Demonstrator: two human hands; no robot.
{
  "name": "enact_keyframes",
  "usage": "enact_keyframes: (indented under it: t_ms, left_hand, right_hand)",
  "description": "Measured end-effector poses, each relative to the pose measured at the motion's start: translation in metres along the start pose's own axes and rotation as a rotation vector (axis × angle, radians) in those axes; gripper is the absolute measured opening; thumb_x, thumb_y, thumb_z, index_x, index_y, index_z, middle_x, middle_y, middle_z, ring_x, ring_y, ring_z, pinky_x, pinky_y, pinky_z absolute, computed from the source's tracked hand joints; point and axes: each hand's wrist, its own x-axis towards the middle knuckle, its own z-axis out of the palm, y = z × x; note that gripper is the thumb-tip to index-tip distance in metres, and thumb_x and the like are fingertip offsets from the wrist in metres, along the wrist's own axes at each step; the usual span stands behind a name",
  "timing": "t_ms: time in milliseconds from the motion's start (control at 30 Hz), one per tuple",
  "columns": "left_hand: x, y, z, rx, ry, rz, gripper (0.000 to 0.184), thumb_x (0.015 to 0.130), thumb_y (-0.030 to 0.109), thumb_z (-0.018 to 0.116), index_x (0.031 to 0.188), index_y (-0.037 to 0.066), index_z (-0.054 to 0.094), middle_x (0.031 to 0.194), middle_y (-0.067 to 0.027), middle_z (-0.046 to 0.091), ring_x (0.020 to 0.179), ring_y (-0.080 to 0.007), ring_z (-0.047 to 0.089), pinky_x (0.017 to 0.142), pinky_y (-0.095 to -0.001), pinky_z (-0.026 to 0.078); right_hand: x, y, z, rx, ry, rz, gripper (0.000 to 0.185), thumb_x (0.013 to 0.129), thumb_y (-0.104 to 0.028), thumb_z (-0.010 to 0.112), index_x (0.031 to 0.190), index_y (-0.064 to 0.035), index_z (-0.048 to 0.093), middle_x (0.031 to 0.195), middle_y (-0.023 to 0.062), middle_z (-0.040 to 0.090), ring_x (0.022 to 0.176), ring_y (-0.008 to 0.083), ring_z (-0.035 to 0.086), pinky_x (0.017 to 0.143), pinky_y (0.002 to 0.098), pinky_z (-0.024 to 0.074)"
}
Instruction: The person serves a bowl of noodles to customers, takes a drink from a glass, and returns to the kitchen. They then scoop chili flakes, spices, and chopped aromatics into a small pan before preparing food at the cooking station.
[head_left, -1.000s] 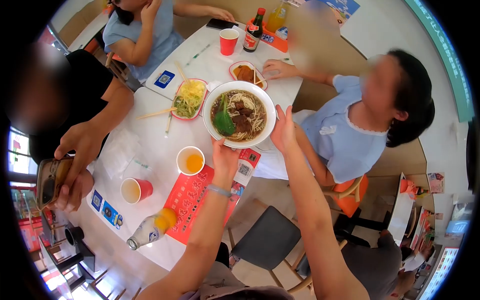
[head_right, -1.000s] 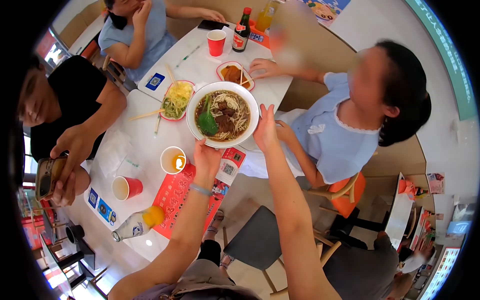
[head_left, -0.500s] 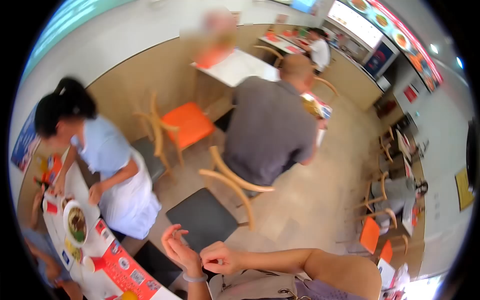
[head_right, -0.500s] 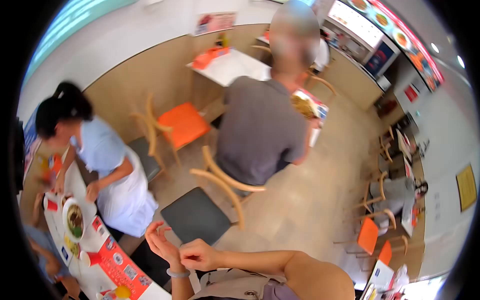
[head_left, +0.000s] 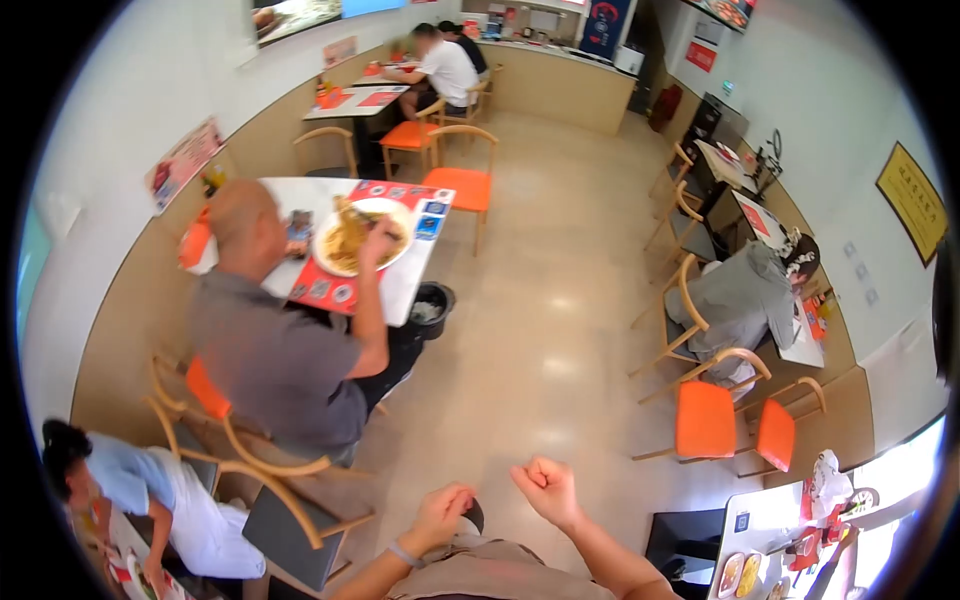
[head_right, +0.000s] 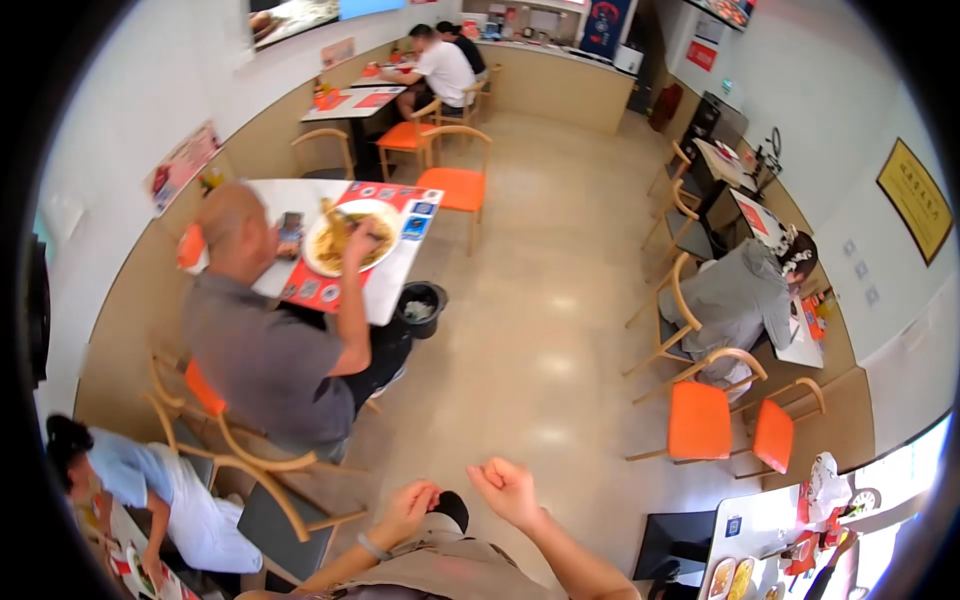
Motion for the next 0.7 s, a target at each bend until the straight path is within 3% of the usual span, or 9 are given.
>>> enact_keyframes:
  t_ms: [167, 267, 300, 333, 367, 400, 533, 633, 700]
  left_hand:
    - [0.124, -0.022, 0.020, 0.076, 0.005, -0.184, 0.018, 0.091, 0.013, 0.046, 0.084, 0.002, 0.058, 0.057, -0.0049, 0.053, 0.050, -0.0115, 0.051, 0.049, -0.0250, 0.041]
    - [0.258, -0.027, 0.043, 0.126, -0.010, -0.233, 0.023, 0.091, 0.017, 0.046, 0.078, 0.001, 0.057, 0.055, -0.0057, 0.051, 0.048, -0.0111, 0.047, 0.047, -0.0259, 0.037]
    - [0.303, -0.025, 0.057, 0.136, -0.043, -0.211, 0.024, 0.091, 0.018, 0.046, 0.077, 0.001, 0.056, 0.053, -0.0061, 0.049, 0.047, -0.0115, 0.045, 0.046, -0.0264, 0.036]
    - [0.355, -0.001, 0.068, 0.123, -0.053, -0.151, 0.026, 0.090, 0.019, 0.047, 0.074, 0.000, 0.055, 0.052, -0.0065, 0.046, 0.048, -0.0114, 0.043, 0.046, -0.0272, 0.035]
    - [0.407, 0.025, 0.077, 0.071, -0.138, -0.129, 0.025, 0.090, 0.019, 0.049, 0.075, 0.000, 0.054, 0.053, -0.0072, 0.045, 0.050, -0.0106, 0.041, 0.047, -0.0275, 0.034]
    - [0.460, 0.030, 0.089, 0.094, -0.159, -0.048, 0.023, 0.089, 0.018, 0.051, 0.076, -0.001, 0.055, 0.053, -0.0071, 0.044, 0.051, -0.0098, 0.040, 0.047, -0.0273, 0.034]
    - [0.655, 0.081, 0.148, 0.011, -0.192, 0.309, 0.028, 0.088, 0.016, 0.054, 0.066, -0.002, 0.050, 0.050, -0.0055, 0.034, 0.048, -0.0094, 0.030, 0.043, -0.0271, 0.028]
    - [0.796, 0.056, 0.178, 0.137, -0.166, 0.273, 0.030, 0.088, 0.024, 0.053, 0.071, -0.001, 0.057, 0.052, -0.0145, 0.042, 0.047, -0.0195, 0.034, 0.046, -0.0331, 0.033]
    - [0.876, 0.011, 0.200, 0.291, -0.130, -0.082, 0.033, 0.086, 0.032, 0.052, 0.079, 0.002, 0.062, 0.061, -0.0157, 0.053, 0.053, -0.0247, 0.046, 0.054, -0.0356, 0.040]
  right_hand:
    - [0.145, 0.072, -0.132, -0.506, 0.227, 0.086, 0.051, 0.081, -0.019, 0.066, 0.052, -0.0031, 0.027, 0.046, 0.0053, 0.027, 0.047, 0.0119, 0.022, 0.039, 0.0299, 0.0245]
    - [0.161, 0.207, -0.244, -0.723, 0.391, 0.711, 0.056, 0.078, -0.052, 0.060, 0.059, 0.0006, 0.055, 0.051, 0.0130, 0.049, 0.047, 0.0182, 0.043, 0.047, 0.0388, 0.0363]
    - [0.128, 0.271, -0.280, -0.757, 0.408, 0.896, 0.060, 0.076, -0.061, 0.055, 0.076, -0.0016, 0.066, 0.070, 0.0176, 0.062, 0.066, 0.0264, 0.060, 0.061, 0.0409, 0.0449]
    - [0.087, 0.275, -0.289, -0.709, 0.461, 1.214, 0.068, 0.075, -0.065, 0.052, 0.089, 0.0002, 0.066, 0.086, 0.0196, 0.065, 0.088, 0.0316, 0.062, 0.076, 0.0395, 0.0460]
    - [0.055, 0.274, -0.302, -0.696, 0.273, 1.431, 0.067, 0.074, -0.062, 0.056, 0.088, 0.0027, 0.066, 0.094, 0.0198, 0.064, 0.092, 0.0314, 0.061, 0.078, 0.0408, 0.0453]
    - [-0.022, 0.347, -0.318, -0.865, 0.351, 1.058, 0.058, 0.075, -0.053, 0.061, 0.088, 0.0032, 0.065, 0.098, 0.0199, 0.062, 0.092, 0.0318, 0.060, 0.077, 0.0431, 0.0456]
    - [0.032, 0.332, -0.384, -0.752, 0.227, 1.391, 0.057, 0.075, -0.052, 0.061, 0.092, 0.0023, 0.064, 0.096, 0.0196, 0.062, 0.092, 0.0319, 0.060, 0.078, 0.0425, 0.0452]
    - [0.158, 0.349, -0.451, -0.750, 0.139, 1.371, 0.056, 0.076, -0.051, 0.060, 0.094, 0.0017, 0.063, 0.094, 0.0193, 0.063, 0.092, 0.0320, 0.060, 0.079, 0.0420, 0.0449]
    - [0.248, 0.366, -0.498, -0.739, 0.109, 1.312, 0.055, 0.076, -0.050, 0.060, 0.096, 0.0012, 0.062, 0.093, 0.0192, 0.063, 0.092, 0.0321, 0.060, 0.080, 0.0416, 0.0447]
